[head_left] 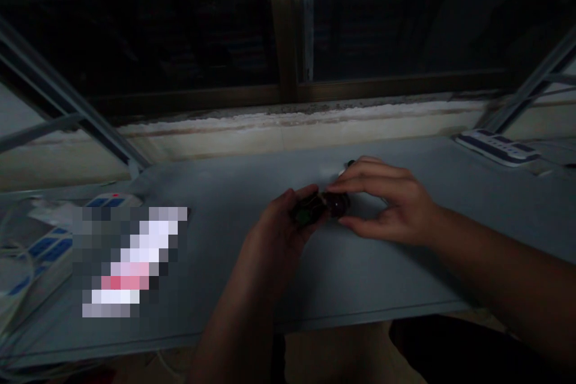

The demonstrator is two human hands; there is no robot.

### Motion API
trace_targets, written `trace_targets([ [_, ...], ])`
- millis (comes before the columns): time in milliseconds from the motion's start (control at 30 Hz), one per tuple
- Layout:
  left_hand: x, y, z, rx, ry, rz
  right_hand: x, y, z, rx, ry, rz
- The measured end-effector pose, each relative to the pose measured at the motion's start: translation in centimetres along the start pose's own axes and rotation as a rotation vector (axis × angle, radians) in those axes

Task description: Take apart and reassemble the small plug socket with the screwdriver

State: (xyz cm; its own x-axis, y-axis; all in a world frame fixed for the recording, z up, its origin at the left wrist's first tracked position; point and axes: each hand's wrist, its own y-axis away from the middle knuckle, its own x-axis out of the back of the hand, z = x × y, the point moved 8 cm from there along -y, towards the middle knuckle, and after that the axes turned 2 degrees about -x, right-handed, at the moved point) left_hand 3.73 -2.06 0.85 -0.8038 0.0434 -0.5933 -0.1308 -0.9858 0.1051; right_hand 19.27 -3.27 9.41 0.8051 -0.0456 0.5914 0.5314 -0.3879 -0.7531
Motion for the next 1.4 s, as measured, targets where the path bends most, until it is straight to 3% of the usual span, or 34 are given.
trace_targets([
  [233,-0.6,0.2,-2.5,0.102,0.030,-0.024,-1.9,0.4,-0.1,0.029,-0.002,-0.073],
  [633,-0.2,0.0,-2.6,0.106,-0.041,-0.027,-2.0,0.5,0.4,0.012,-0.009,-0.132],
  [900,0.1,-0.2,-2.7,0.062,-0.141,-0.115,-2.2,0.6,0.6,-0.012,-0.011,-0.154],
  [1133,-1.0,0.4,-2.1,0.074,-0.071,-0.039,-2.5,0.7,1.0,-0.051,-0.041,-0.196],
  [1400,-2.7,0.9,-0.9,-0.063,-0.305,-0.265,-2.3,0.7,1.3,-0.121,-0.150,-0.176],
])
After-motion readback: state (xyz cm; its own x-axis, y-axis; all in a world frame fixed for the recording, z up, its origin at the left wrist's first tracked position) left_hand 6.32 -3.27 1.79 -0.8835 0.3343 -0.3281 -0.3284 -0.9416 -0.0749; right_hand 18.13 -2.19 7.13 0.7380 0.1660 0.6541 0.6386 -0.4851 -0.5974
